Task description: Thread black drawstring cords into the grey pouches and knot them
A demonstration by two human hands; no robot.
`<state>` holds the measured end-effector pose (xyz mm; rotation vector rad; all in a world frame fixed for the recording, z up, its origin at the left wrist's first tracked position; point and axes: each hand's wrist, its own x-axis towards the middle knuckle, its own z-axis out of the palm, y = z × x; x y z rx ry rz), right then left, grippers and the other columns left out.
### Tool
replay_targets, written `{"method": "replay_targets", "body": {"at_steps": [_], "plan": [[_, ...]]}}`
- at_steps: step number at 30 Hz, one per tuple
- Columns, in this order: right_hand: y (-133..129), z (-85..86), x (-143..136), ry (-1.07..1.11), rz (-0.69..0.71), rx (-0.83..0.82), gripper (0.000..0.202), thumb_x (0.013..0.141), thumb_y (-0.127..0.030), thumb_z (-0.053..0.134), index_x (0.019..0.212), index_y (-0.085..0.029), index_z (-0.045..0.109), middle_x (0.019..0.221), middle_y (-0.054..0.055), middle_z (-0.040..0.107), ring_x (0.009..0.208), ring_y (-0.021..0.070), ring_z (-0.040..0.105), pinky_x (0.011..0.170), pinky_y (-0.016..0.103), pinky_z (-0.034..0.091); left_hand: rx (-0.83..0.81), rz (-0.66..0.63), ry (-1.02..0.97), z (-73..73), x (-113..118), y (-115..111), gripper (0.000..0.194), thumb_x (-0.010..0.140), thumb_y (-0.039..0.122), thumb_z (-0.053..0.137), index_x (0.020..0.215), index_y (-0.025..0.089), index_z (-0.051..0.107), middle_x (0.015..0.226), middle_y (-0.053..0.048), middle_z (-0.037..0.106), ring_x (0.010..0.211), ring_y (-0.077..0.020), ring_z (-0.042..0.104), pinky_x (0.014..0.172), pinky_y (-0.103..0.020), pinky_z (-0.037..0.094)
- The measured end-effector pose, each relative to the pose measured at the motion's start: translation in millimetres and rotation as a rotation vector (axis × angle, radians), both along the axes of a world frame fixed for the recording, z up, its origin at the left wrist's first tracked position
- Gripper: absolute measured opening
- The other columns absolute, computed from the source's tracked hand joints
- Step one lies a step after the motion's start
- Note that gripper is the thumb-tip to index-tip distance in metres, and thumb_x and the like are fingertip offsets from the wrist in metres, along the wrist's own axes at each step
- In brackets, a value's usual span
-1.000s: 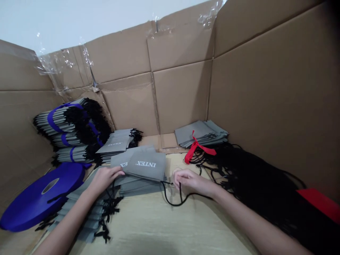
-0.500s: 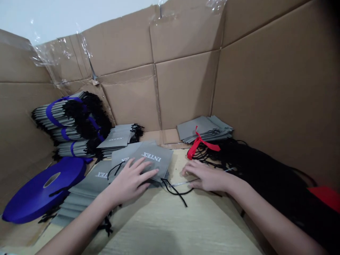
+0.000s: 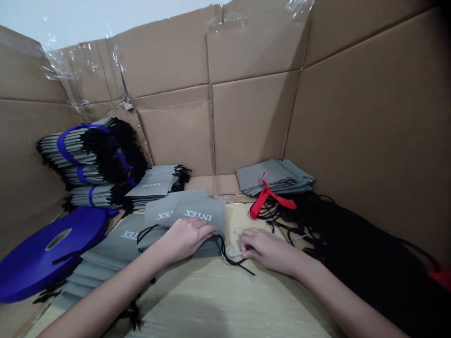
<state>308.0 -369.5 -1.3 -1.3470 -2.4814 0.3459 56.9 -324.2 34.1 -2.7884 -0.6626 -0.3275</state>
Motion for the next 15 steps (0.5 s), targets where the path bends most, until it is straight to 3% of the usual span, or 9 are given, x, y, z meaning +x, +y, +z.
{"method": "replay_targets", "body": {"at_steps": [7, 12, 15], "plan": [[-2, 10.2, -2, 0.097, -0.133, 0.163, 0.012, 0.085, -0.023, 0.051, 0.074, -0.021, 0.054, 0.075, 0.000, 0.059, 0.068, 0.0145, 0.053, 0.059, 0.024, 0.036, -0.079, 0.160, -0.021, 9.6, 18, 13, 0.037, 0.094, 0.033, 0.028, 0.078, 0.019, 0.058, 0.072, -0.005, 0.065, 0.064, -0.0186, 0.060, 0.055, -0.026, 0.037], [0, 8.4, -4, 0.240, -0.046, 0.255, 0.016, 0.089, -0.025, 0.048, 0.075, -0.019, 0.053, 0.072, 0.002, 0.057, 0.066, 0.0137, 0.052, 0.060, 0.023, 0.037, -0.164, 0.239, -0.120, 8.3, 23, 23, 0.041, 0.093, 0.040, 0.030, 0.077, 0.018, 0.061, 0.071, -0.006, 0.066, 0.062, -0.0195, 0.061, 0.052, -0.027, 0.033], [-1, 6.4, -9, 0.303, -0.050, 0.307, 0.018, 0.088, -0.027, 0.049, 0.074, -0.018, 0.054, 0.070, 0.003, 0.056, 0.063, 0.0136, 0.051, 0.057, 0.023, 0.038, -0.252, 0.208, -0.190, 8.1, 21, 23, 0.041, 0.092, 0.042, 0.032, 0.077, 0.017, 0.061, 0.068, -0.004, 0.065, 0.061, -0.0176, 0.059, 0.052, -0.026, 0.031]]}}
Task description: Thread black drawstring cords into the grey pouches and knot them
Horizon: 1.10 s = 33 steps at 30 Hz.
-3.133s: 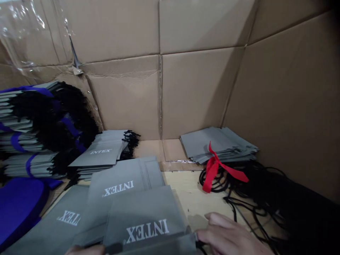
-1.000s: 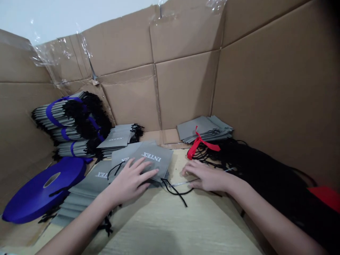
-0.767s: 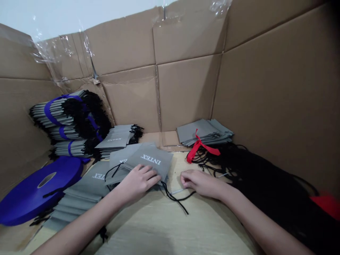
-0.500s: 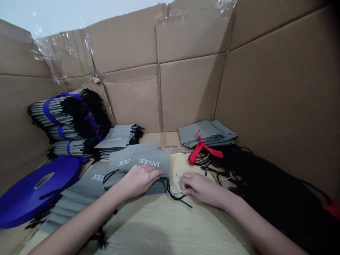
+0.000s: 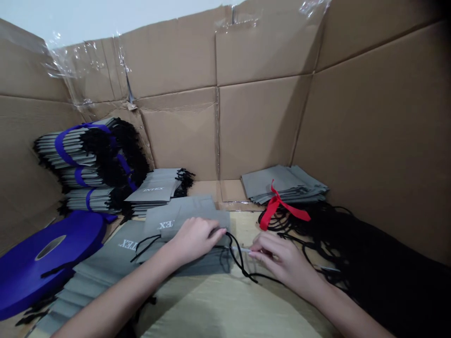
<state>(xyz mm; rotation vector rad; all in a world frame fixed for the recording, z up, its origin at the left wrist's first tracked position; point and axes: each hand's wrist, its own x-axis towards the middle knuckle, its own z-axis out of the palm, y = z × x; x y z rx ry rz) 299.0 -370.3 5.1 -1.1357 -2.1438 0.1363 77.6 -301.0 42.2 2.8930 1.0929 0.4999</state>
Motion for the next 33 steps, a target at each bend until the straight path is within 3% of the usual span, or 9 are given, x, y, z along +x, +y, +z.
{"method": "replay_targets", "body": {"at_steps": [5, 11, 18, 33], "plan": [[-3, 0.2, -5, 0.078, -0.042, 0.048, 0.019, 0.088, -0.028, 0.049, 0.074, -0.018, 0.059, 0.069, 0.004, 0.057, 0.062, 0.0145, 0.052, 0.057, 0.025, 0.040, -0.122, -0.118, -0.071, 5.3, -4, -5, 0.039, 0.093, 0.039, 0.032, 0.071, 0.017, 0.057, 0.062, 0.000, 0.057, 0.057, -0.0129, 0.051, 0.053, -0.024, 0.029], [-3, 3.1, -3, 0.100, -0.074, 0.054, 0.021, 0.088, -0.029, 0.049, 0.075, -0.019, 0.061, 0.069, 0.005, 0.058, 0.063, 0.0153, 0.054, 0.058, 0.026, 0.042, -0.206, -0.136, -0.122, 10.7, -7, -6, 0.037, 0.093, 0.034, 0.030, 0.068, 0.017, 0.052, 0.059, 0.002, 0.049, 0.055, -0.0112, 0.044, 0.055, -0.023, 0.030], [-4, 6.6, -3, 0.087, -0.115, 0.021, 0.022, 0.087, -0.032, 0.050, 0.075, -0.020, 0.063, 0.064, 0.002, 0.060, 0.057, 0.0140, 0.055, 0.054, 0.025, 0.040, -0.264, -0.147, -0.182, 12.4, -9, -6, 0.028, 0.090, 0.034, 0.038, 0.077, 0.017, 0.056, 0.068, 0.002, 0.057, 0.062, -0.0115, 0.049, 0.056, -0.022, 0.033], [-6, 10.7, -3, 0.051, -0.094, 0.023, 0.025, 0.089, -0.033, 0.047, 0.076, -0.020, 0.064, 0.066, 0.003, 0.062, 0.059, 0.0148, 0.055, 0.054, 0.026, 0.042, -0.263, -0.153, -0.188, 9.9, -9, -5, 0.032, 0.091, 0.036, 0.036, 0.075, 0.017, 0.055, 0.066, 0.002, 0.055, 0.061, -0.0117, 0.049, 0.057, -0.022, 0.034]]}}
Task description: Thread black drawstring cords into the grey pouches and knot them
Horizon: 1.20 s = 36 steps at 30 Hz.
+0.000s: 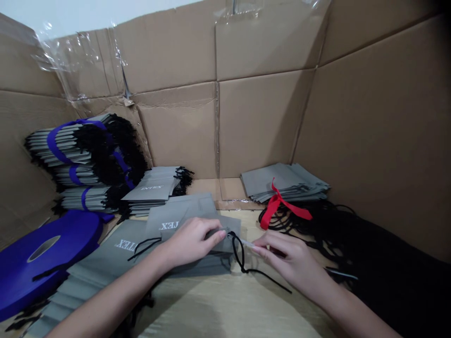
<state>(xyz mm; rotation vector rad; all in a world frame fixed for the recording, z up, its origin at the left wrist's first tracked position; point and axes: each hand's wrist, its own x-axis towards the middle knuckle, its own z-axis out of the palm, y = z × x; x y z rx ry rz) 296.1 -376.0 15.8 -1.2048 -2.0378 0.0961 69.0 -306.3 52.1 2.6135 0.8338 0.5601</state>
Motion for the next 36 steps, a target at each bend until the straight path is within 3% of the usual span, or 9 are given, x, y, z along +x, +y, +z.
{"method": "replay_targets", "body": {"at_steps": [11, 22, 31, 36], "plan": [[0.7, -0.9, 0.4, 0.011, 0.001, -0.004, 0.023, 0.088, -0.031, 0.049, 0.074, -0.020, 0.063, 0.063, 0.002, 0.060, 0.058, 0.0145, 0.055, 0.055, 0.025, 0.041, 0.197, -0.036, 0.027, -0.4, -0.6, -0.8, 0.027, 0.093, 0.032, 0.037, 0.079, 0.018, 0.056, 0.066, 0.001, 0.055, 0.060, -0.0111, 0.049, 0.058, -0.021, 0.032], [-2.6, 1.9, 2.1, -0.072, 0.029, 0.102, 0.022, 0.090, -0.024, 0.046, 0.077, -0.018, 0.062, 0.065, 0.003, 0.057, 0.059, 0.0134, 0.053, 0.054, 0.023, 0.040, 0.191, -0.057, 0.007, -2.5, -1.4, 2.8, 0.033, 0.093, 0.038, 0.035, 0.080, 0.018, 0.057, 0.068, 0.002, 0.057, 0.060, -0.0103, 0.050, 0.056, -0.019, 0.032], [-6.2, 3.5, -4.4, -0.011, -0.020, -0.032, 0.022, 0.088, -0.027, 0.050, 0.073, -0.018, 0.063, 0.063, 0.001, 0.058, 0.057, 0.0130, 0.053, 0.053, 0.023, 0.039, 0.283, -0.026, -0.014, -5.2, -1.9, 0.5, 0.029, 0.092, 0.037, 0.040, 0.078, 0.018, 0.058, 0.065, 0.002, 0.057, 0.058, -0.0094, 0.049, 0.055, -0.020, 0.030], [-5.8, 4.5, -3.9, -0.054, -0.019, -0.002, 0.022, 0.088, -0.026, 0.049, 0.072, -0.017, 0.062, 0.062, 0.001, 0.057, 0.057, 0.0129, 0.052, 0.053, 0.023, 0.038, 0.249, -0.017, -0.014, -3.6, 0.4, -4.1, 0.029, 0.093, 0.034, 0.037, 0.076, 0.018, 0.054, 0.064, 0.003, 0.054, 0.058, -0.0092, 0.048, 0.055, -0.019, 0.030]]}}
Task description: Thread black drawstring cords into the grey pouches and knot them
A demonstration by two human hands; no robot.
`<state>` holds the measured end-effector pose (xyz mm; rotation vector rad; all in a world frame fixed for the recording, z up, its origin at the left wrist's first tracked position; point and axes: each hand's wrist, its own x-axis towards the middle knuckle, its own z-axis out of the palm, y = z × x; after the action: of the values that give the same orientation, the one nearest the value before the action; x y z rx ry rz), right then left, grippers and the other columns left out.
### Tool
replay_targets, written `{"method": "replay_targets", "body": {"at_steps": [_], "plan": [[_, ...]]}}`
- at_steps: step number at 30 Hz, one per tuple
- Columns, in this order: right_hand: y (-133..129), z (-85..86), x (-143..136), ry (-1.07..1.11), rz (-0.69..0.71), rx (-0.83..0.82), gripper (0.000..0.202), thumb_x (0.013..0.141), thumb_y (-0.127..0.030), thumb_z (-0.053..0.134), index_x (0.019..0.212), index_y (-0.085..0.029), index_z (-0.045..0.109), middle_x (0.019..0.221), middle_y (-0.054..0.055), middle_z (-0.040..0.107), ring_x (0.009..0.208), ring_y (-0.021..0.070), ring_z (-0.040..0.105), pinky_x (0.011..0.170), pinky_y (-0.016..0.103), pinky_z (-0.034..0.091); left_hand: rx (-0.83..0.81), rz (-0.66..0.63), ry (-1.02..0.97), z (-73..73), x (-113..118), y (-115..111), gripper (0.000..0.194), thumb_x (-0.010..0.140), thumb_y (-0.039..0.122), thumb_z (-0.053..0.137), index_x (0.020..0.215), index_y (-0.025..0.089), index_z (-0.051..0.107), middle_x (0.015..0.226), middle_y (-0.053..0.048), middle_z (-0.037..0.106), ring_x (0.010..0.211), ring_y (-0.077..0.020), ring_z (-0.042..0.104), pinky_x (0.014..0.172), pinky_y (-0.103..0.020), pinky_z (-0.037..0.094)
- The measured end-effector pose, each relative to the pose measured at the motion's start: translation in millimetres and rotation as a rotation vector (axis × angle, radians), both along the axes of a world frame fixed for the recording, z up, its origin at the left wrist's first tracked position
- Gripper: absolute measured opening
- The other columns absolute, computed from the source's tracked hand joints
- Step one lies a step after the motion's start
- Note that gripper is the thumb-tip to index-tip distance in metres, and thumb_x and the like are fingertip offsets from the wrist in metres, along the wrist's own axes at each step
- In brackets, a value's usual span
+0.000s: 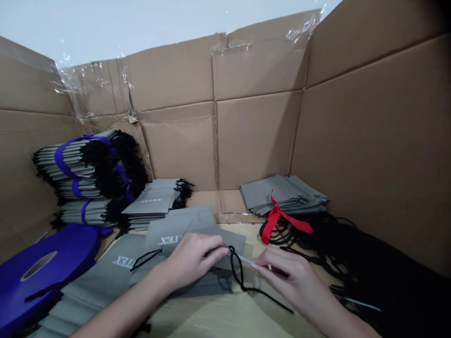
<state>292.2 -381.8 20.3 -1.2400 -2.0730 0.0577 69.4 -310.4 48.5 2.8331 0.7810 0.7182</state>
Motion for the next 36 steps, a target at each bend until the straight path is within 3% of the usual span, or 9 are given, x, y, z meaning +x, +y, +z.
{"method": "replay_targets", "body": {"at_steps": [4, 8, 13, 17, 21, 26, 31, 36], "plan": [[0, 0.4, 1, -0.035, 0.021, 0.055, 0.025, 0.089, -0.025, 0.047, 0.069, -0.017, 0.059, 0.062, 0.001, 0.054, 0.057, 0.0127, 0.050, 0.052, 0.022, 0.037, 0.006, 0.009, 0.030, -0.9, 1, -1, 0.029, 0.094, 0.035, 0.035, 0.076, 0.019, 0.051, 0.064, 0.004, 0.054, 0.058, -0.0094, 0.049, 0.054, -0.019, 0.030], [-2, 2.3, 1, -0.037, 0.017, 0.062, 0.027, 0.090, -0.027, 0.045, 0.070, -0.018, 0.060, 0.063, 0.002, 0.054, 0.057, 0.0129, 0.050, 0.053, 0.023, 0.037, 0.144, 0.012, 0.077, -3.2, 1, -1, 0.031, 0.095, 0.036, 0.031, 0.080, 0.019, 0.052, 0.065, 0.002, 0.058, 0.058, -0.0111, 0.052, 0.052, -0.021, 0.029], [-2, 6.9, -3, 0.043, -0.035, -0.089, 0.024, 0.087, -0.030, 0.050, 0.070, -0.019, 0.064, 0.061, 0.001, 0.058, 0.056, 0.0128, 0.051, 0.052, 0.022, 0.037, 0.276, 0.009, 0.128, -5.5, 0, -1, 0.036, 0.096, 0.037, 0.026, 0.079, 0.018, 0.052, 0.065, 0.001, 0.059, 0.058, -0.0121, 0.054, 0.052, -0.023, 0.028], [1, 7.6, -3, 0.051, -0.052, -0.198, 0.025, 0.084, -0.033, 0.054, 0.066, -0.019, 0.064, 0.058, 0.000, 0.057, 0.053, 0.0125, 0.050, 0.049, 0.021, 0.035, 0.226, -0.010, 0.128, -3.1, 0, -1, 0.032, 0.095, 0.037, 0.029, 0.083, 0.019, 0.051, 0.068, 0.002, 0.060, 0.061, -0.0112, 0.056, 0.053, -0.022, 0.030], [0, 3.2, 1, -0.049, -0.008, -0.085, 0.025, 0.089, -0.030, 0.047, 0.070, -0.018, 0.060, 0.062, 0.000, 0.054, 0.057, 0.0121, 0.051, 0.053, 0.021, 0.036, 0.154, 0.011, 0.165, 0.2, 1, -3, 0.029, 0.095, 0.038, 0.031, 0.081, 0.020, 0.050, 0.067, 0.004, 0.061, 0.059, -0.0105, 0.056, 0.052, -0.021, 0.030], [-6, 4.4, 2, -0.210, -0.021, -0.024, 0.028, 0.092, -0.027, 0.039, 0.072, -0.019, 0.058, 0.066, 0.001, 0.051, 0.058, 0.0121, 0.049, 0.054, 0.022, 0.034, 0.234, 0.042, 0.272, -2.5, 5, -5, 0.035, 0.095, 0.040, 0.028, 0.076, 0.019, 0.048, 0.064, 0.002, 0.061, 0.058, -0.0140, 0.058, 0.050, -0.024, 0.028], [-6, 10.7, -5, 0.023, -0.036, -0.249, 0.022, 0.087, -0.027, 0.048, 0.071, -0.019, 0.060, 0.064, -0.001, 0.056, 0.059, 0.0116, 0.050, 0.054, 0.021, 0.034, 0.295, 0.088, 0.285, -6.9, 9, -9, 0.036, 0.096, 0.037, 0.024, 0.078, 0.017, 0.048, 0.063, -0.002, 0.062, 0.056, -0.0163, 0.058, 0.048, -0.025, 0.028], [2, 2.7, -7, 0.228, -0.025, -0.481, 0.023, 0.080, -0.034, 0.055, 0.064, -0.017, 0.060, 0.055, -0.003, 0.048, 0.053, 0.0106, 0.042, 0.048, 0.021, 0.028, 0.275, 0.064, 0.321, -4.0, 5, -11, 0.031, 0.096, 0.031, 0.025, 0.077, 0.018, 0.045, 0.063, -0.002, 0.060, 0.054, -0.0163, 0.055, 0.048, -0.025, 0.029]]}}
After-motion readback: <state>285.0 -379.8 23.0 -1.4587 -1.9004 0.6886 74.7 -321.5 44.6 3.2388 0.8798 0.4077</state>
